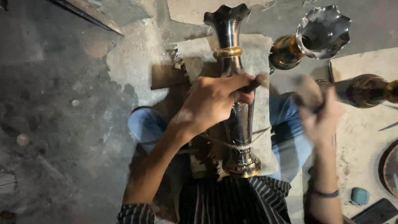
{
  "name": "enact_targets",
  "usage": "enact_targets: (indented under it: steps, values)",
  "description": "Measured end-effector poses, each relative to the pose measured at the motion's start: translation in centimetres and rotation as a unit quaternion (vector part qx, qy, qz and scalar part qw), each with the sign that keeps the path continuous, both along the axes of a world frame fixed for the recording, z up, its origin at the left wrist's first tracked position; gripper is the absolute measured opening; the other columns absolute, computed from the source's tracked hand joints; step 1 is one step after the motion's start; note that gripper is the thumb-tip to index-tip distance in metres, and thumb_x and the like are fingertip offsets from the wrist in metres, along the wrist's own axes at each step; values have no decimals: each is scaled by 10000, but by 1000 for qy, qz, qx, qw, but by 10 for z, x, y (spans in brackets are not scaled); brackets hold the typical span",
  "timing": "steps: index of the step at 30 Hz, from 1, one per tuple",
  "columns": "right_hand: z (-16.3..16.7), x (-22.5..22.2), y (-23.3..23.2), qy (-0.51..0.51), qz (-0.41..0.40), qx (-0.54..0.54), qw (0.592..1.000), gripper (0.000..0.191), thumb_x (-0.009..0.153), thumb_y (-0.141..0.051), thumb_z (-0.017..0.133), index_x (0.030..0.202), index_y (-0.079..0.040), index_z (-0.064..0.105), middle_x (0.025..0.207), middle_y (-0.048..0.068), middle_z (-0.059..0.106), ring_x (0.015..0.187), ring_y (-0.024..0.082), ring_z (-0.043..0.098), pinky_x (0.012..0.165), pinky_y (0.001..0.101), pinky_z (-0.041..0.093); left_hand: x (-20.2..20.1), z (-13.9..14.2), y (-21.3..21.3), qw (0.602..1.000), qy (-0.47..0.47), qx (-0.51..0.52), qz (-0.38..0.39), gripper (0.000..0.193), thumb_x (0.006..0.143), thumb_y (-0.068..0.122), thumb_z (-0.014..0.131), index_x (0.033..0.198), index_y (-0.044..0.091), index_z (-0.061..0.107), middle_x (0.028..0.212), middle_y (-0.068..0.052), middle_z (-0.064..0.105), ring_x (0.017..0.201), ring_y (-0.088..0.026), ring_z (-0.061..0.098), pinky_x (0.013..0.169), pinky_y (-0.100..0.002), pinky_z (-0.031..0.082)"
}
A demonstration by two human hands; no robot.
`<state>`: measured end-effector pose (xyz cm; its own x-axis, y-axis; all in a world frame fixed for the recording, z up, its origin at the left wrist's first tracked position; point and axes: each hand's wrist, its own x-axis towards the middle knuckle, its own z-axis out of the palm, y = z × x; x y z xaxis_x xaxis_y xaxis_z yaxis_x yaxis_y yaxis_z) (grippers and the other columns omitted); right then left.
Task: The person sits on the floor with a brass vase held upright between their feet and a cloth. They hold a chisel against the vase surface and strike it with a wooden mallet, working around the body to cut decorative lines into the metal, repositioning the chisel repeatedly.
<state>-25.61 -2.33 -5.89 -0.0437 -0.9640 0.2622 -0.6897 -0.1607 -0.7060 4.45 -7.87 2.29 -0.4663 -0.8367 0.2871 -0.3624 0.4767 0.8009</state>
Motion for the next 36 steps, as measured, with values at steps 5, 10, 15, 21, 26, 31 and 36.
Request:
enact_targets:
  steps: [5,10,15,21,26,31,36]
  values:
    - [88,28,-43,-179,31,-84,980,344,939,-27,754,1189,11,521,1050,85,638,908,173,585,839,274,483,1,4,-1,999,25,20,4,289,960,29,731,1226,123,664,981,-45,789,936,-156,806,769,-288,663]
    - [141,38,-57,204,114,-29,972,468,718,-18,855,1075,-4,552,960,117,637,947,235,649,843,364,507,0,5,-4,1000,-11,0,-16,360,913,30,720,1258,119,663,901,-43,782,806,-170,787,664,-312,636]
    - [120,29,-47,-110,80,5,991,408,914,47,747,1259,15,531,1028,82,644,921,155,655,844,280,537,-4,1,-14,996,-68,-24,-53,251,941,91,741,1176,139,668,872,-13,790,752,-161,786,631,-312,629]
    - [111,31,-35,-221,47,-1,974,553,866,94,717,1372,-33,533,920,75,642,856,158,648,811,280,532,-5,-1,-19,993,-69,-34,-91,338,960,151,714,1285,149,625,789,-14,762,598,-144,730,532,-295,602]
    - [88,19,-17,-29,29,-24,999,630,825,120,706,1391,-34,477,967,98,632,897,189,655,855,317,540,-5,-6,-25,986,-68,-49,-147,287,1031,188,657,1307,159,584,692,-8,667,566,-111,678,526,-277,577]
    - [60,6,1,-126,-6,-39,991,571,964,135,773,1413,-13,453,1169,99,556,1015,158,582,973,311,488,-6,-15,-29,973,-121,-70,-186,235,1078,153,608,1305,181,553,653,-23,621,526,-104,640,494,-279,547]
    - [79,16,3,237,41,-85,967,593,610,140,744,1168,7,595,879,162,606,923,296,603,949,484,445,-7,-13,-30,975,-100,-45,-191,220,1053,116,617,1265,161,579,682,-7,663,592,-81,674,510,-266,549]
